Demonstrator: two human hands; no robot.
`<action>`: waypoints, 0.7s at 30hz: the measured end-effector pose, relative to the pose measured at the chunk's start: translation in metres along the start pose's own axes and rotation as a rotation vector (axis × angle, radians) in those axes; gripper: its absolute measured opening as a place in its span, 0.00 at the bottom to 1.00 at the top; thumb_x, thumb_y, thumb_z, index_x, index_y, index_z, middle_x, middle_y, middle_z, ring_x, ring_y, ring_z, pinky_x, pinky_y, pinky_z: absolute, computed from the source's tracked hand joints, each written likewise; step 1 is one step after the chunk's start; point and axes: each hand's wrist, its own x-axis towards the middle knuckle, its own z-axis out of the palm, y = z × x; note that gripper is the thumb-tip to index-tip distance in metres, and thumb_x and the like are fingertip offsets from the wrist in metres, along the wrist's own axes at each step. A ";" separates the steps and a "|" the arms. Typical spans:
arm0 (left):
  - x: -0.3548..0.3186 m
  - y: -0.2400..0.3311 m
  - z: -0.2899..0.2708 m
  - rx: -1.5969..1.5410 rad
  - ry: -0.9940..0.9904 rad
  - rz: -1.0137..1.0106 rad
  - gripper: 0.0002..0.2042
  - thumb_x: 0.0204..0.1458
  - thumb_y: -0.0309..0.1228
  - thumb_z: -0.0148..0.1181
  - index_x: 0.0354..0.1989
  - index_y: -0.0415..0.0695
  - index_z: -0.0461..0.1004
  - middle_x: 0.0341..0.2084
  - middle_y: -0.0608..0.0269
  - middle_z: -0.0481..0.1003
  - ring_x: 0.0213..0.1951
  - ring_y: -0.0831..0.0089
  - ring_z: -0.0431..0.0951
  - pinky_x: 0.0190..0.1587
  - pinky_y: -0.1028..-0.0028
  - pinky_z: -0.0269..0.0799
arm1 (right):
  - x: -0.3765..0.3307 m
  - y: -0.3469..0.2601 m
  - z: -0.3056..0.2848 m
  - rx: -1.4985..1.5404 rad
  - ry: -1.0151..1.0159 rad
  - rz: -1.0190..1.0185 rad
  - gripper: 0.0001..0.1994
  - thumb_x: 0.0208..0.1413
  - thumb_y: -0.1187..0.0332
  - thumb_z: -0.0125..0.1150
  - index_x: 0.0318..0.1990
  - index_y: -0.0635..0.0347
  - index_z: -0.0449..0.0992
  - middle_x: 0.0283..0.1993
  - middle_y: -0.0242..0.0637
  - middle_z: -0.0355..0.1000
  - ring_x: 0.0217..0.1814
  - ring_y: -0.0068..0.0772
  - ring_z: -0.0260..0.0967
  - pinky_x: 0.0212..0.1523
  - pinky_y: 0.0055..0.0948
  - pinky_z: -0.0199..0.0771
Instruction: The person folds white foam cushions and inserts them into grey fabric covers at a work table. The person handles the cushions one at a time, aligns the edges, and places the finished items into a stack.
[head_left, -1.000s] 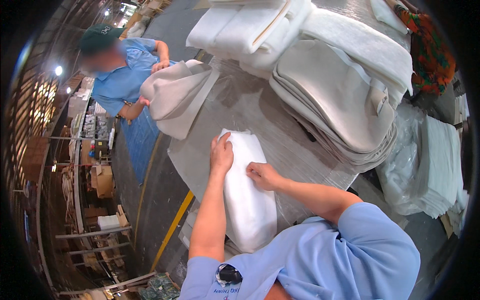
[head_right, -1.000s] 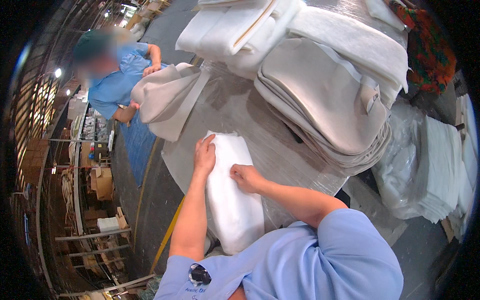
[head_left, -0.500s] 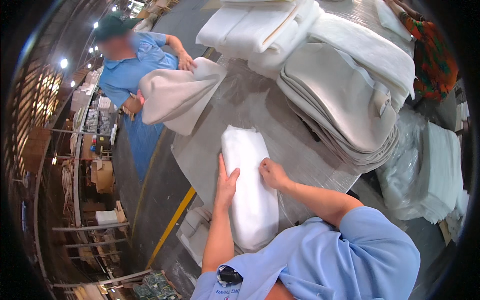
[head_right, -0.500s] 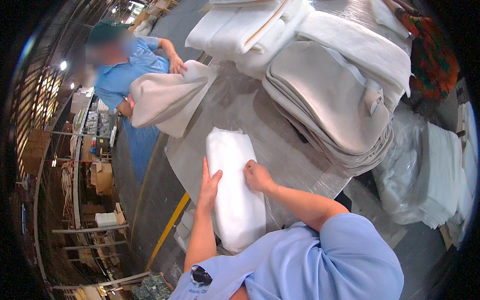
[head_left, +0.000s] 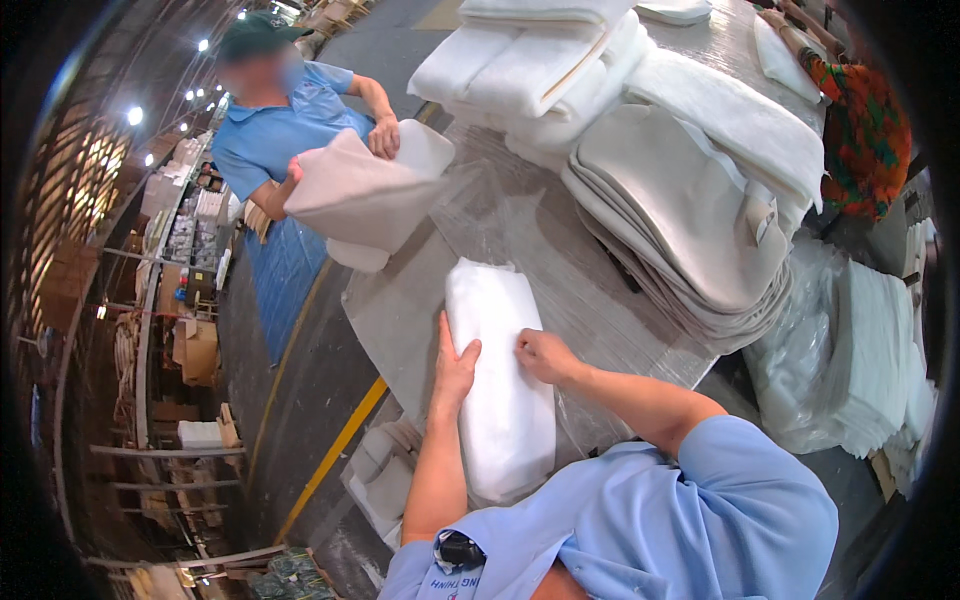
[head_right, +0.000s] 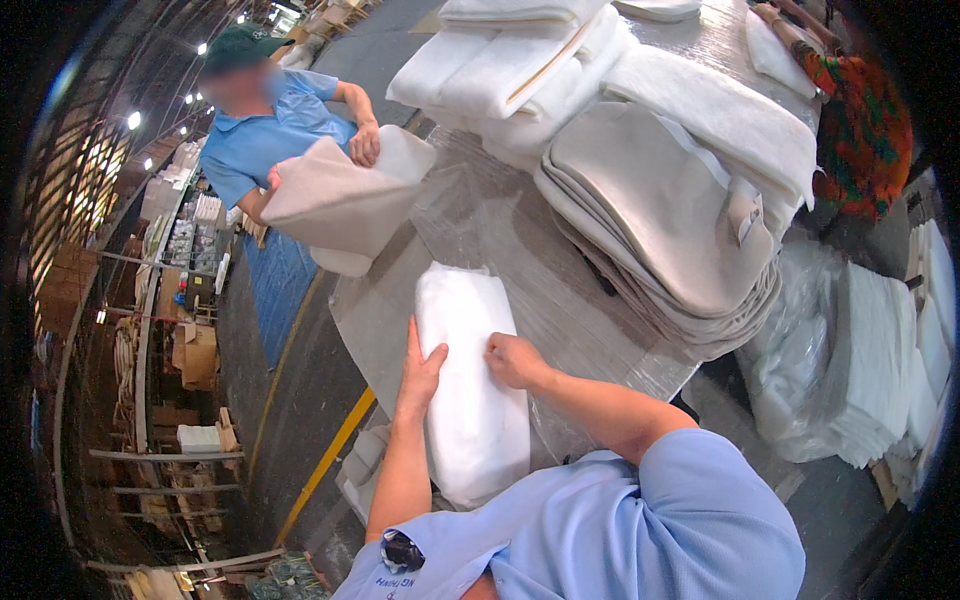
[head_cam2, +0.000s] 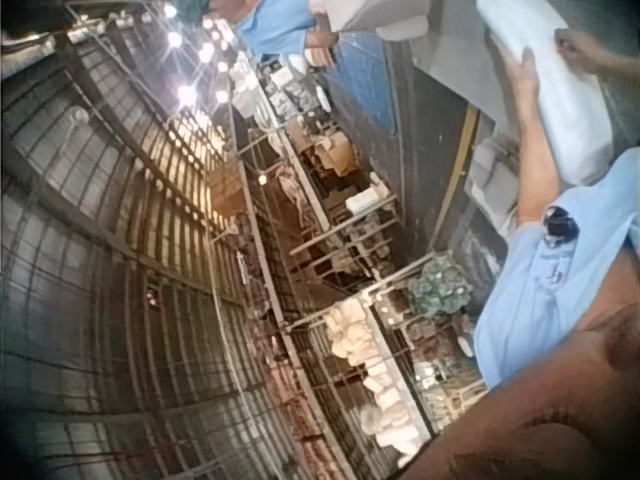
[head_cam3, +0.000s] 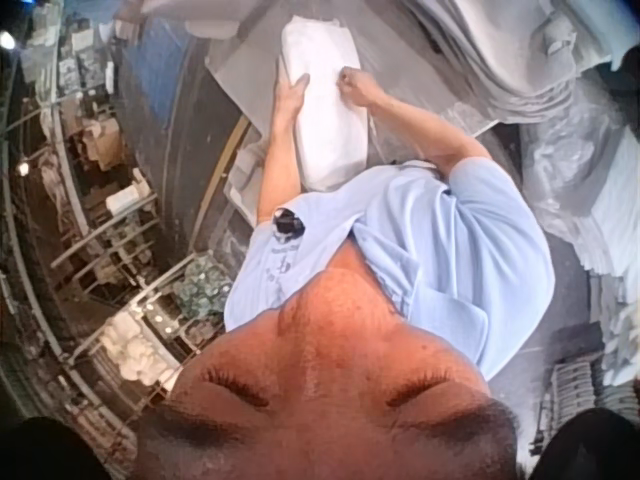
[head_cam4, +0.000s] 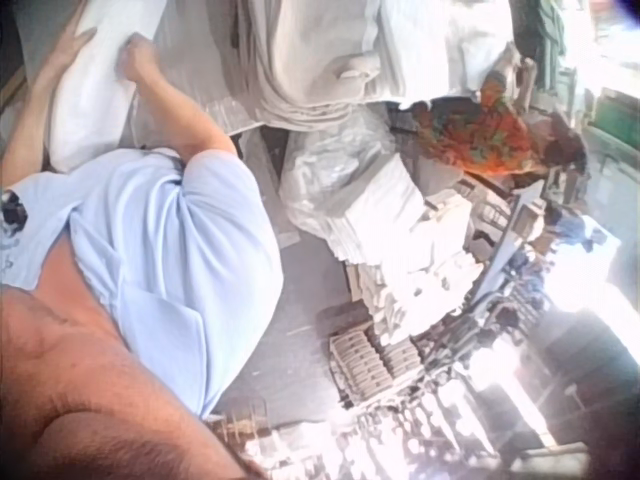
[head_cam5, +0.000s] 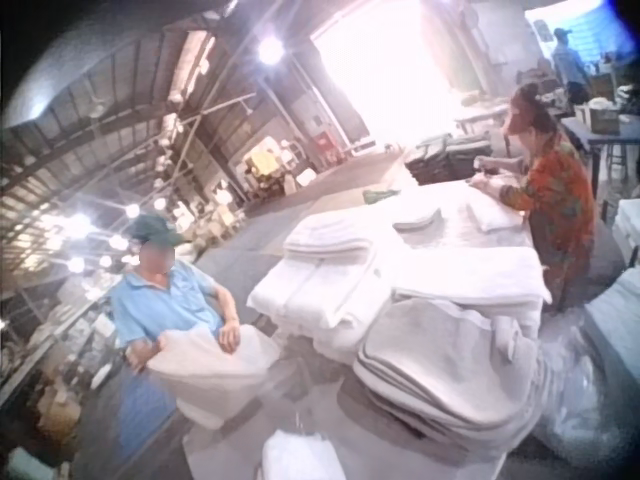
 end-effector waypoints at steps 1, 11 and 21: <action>-0.002 -0.003 -0.002 0.019 0.016 0.008 0.42 0.61 0.27 0.59 0.81 0.37 0.42 0.76 0.43 0.57 0.73 0.57 0.64 0.72 0.66 0.60 | -0.001 -0.003 -0.003 0.019 -0.013 0.092 0.10 0.64 0.64 0.62 0.45 0.60 0.76 0.36 0.47 0.79 0.37 0.46 0.77 0.41 0.44 0.76; -0.005 0.000 0.004 0.075 0.031 0.002 0.43 0.61 0.27 0.60 0.81 0.35 0.41 0.76 0.44 0.56 0.73 0.60 0.62 0.72 0.67 0.60 | 0.022 -0.070 -0.002 0.240 0.071 0.003 0.15 0.68 0.59 0.60 0.50 0.62 0.75 0.35 0.52 0.79 0.40 0.51 0.78 0.44 0.44 0.75; -0.006 0.013 0.006 0.132 0.047 -0.076 0.36 0.71 0.42 0.49 0.81 0.39 0.44 0.77 0.43 0.55 0.76 0.53 0.60 0.74 0.63 0.56 | 0.015 -0.039 0.007 0.160 0.078 0.192 0.14 0.68 0.59 0.59 0.44 0.63 0.76 0.36 0.52 0.80 0.40 0.55 0.78 0.44 0.48 0.75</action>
